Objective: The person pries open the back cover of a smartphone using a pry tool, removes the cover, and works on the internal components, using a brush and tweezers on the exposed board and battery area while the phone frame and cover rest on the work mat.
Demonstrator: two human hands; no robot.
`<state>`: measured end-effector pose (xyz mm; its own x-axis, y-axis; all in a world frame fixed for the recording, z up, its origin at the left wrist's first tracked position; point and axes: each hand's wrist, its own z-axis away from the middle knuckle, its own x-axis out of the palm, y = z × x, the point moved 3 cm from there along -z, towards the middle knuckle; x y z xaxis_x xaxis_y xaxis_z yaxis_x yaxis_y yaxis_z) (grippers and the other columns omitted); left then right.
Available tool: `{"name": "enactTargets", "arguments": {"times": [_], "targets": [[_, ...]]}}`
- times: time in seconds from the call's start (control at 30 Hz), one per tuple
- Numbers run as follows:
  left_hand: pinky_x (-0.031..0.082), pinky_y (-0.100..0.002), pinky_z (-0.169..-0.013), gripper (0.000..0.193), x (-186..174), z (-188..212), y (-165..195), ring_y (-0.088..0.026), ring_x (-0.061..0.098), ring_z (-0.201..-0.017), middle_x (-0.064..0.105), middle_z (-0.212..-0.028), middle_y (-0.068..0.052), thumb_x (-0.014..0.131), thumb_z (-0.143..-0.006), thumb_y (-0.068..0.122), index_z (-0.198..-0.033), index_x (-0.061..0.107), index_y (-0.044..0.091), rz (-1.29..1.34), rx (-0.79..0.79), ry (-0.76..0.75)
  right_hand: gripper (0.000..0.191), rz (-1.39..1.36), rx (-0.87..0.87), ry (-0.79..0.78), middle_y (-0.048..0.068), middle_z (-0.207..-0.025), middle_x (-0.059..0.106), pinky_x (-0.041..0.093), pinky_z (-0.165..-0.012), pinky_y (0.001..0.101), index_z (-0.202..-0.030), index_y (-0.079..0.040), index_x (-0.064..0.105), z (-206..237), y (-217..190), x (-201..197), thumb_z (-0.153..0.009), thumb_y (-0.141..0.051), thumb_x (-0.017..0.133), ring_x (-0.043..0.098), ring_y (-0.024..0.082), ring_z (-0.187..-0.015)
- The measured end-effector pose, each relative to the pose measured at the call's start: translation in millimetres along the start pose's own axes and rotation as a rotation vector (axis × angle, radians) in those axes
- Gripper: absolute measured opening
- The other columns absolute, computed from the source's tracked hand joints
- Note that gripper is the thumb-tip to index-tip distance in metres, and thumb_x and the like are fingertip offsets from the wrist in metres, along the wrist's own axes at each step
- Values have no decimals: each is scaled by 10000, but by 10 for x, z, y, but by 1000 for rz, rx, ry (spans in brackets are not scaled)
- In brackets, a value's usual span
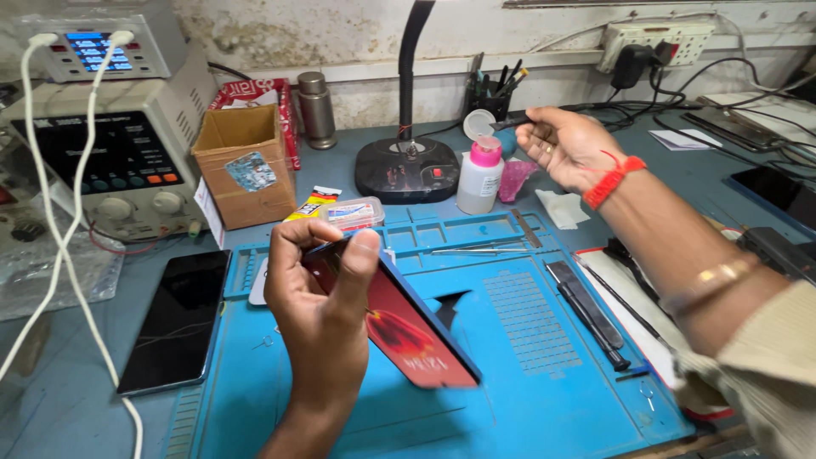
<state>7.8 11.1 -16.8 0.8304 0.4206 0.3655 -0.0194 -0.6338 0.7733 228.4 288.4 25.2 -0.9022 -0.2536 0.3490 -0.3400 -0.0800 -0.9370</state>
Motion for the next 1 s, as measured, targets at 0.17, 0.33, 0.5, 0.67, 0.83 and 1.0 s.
{"name": "enactTargets", "arguments": {"times": [0.17, 0.33, 0.5, 0.67, 0.83, 1.0], "targets": [[418, -214, -745, 192, 26, -36, -178, -39, 483, -820, 560, -898, 25, 711, -977, 170, -1000, 540, 86, 192, -167, -19, 133, 88, -24, -226, 58, -866, 701, 594, -709, 244, -1007, -30, 654, 517, 57, 266, -1011, -162, 670, 694, 128, -761], [409, -213, -719, 184, 87, 25, -286, -40, 475, -806, 567, -880, 22, 705, -989, 189, -981, 559, 77, 105, -202, -53, 144, 105, 2, -306, 64, -873, 706, 601, -700, 253, -1039, -55, 627, 1121, 253, 688, -964, -160, 689, 707, 135, -762], [423, -202, -725, 153, 76, 8, -313, -35, 485, -810, 571, -888, 27, 645, -1016, 221, -1001, 583, 82, 37, -228, -19, 179, 77, 13, -315, 50, -916, 704, 605, -694, 258, -1055, -75, 604, 1399, 300, 888, -940, -165, 708, 722, 133, -785], [419, -202, -720, 153, 71, 8, -313, -34, 479, -808, 563, -887, 31, 635, -1020, 221, -1009, 584, 77, 20, -233, -23, 188, 86, -67, -355, 77, -925, 702, 623, -716, 288, -1031, -75, 574, 1441, 293, 945, -938, -148, 720, 739, 167, -805], [411, -202, -718, 161, 76, 11, -307, -37, 473, -807, 557, -884, 26, 633, -1026, 223, -1009, 576, 74, 28, -234, -23, 192, 98, -111, -350, 74, -928, 708, 634, -729, 308, -1032, -66, 574, 1436, 306, 955, -933, -144, 720, 744, 177, -816], [431, -204, -722, 161, 81, 6, -279, -36, 495, -812, 576, -888, 22, 617, -1025, 234, -1003, 573, 81, 10, -240, -39, 191, 109, -122, -366, 94, -924, 717, 630, -731, 315, -1046, -56, 575, 1439, 304, 964, -943, -137, 715, 744, 185, -810]]}}
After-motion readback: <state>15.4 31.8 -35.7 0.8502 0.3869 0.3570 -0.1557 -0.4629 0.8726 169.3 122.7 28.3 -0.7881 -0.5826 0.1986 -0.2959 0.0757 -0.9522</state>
